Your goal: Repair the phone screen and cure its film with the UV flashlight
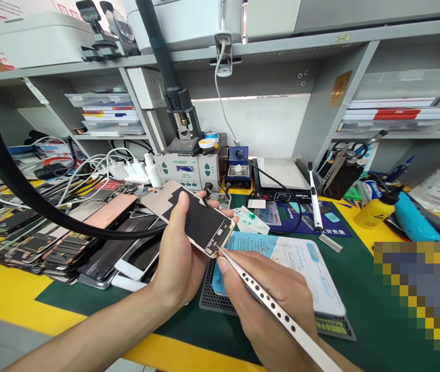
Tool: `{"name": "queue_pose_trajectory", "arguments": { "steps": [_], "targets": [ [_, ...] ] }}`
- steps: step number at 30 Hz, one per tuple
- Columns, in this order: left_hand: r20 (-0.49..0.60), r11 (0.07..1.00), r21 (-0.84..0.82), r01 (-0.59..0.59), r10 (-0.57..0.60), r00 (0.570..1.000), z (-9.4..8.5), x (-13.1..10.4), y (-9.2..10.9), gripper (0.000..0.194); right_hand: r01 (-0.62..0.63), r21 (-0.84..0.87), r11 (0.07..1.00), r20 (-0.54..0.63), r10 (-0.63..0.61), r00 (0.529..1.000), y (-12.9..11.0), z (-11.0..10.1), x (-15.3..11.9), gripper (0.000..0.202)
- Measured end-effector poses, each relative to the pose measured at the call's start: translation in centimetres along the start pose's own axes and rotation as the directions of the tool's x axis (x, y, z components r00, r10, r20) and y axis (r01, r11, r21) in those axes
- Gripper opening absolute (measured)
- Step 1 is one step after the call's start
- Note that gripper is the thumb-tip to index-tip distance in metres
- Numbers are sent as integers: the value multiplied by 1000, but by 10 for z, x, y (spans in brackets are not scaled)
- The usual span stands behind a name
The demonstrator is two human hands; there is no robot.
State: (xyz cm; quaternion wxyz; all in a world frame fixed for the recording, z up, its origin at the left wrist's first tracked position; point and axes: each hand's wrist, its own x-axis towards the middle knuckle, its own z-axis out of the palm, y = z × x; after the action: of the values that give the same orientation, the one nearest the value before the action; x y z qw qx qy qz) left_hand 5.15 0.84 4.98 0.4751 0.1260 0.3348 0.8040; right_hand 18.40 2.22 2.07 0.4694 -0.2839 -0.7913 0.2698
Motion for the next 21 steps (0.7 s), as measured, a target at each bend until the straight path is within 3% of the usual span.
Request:
{"name": "queue_pose_trajectory", "arguments": {
  "steps": [5,12,21],
  "targets": [
    [9,999,21,-45,45,999,1,-1,-1,33,86,-60,994,33,-84,996,1,-4,-3,19],
    [-1,1000,-8,9,-9,1000,0,0,-1,33,169,-110,979,68,-162,984,7,-5,0,20],
    [-35,996,13,93,-92,995,0,1,-1,34,280,-151,948,-14,-286,958,11,0,-3,20]
  ]
}}
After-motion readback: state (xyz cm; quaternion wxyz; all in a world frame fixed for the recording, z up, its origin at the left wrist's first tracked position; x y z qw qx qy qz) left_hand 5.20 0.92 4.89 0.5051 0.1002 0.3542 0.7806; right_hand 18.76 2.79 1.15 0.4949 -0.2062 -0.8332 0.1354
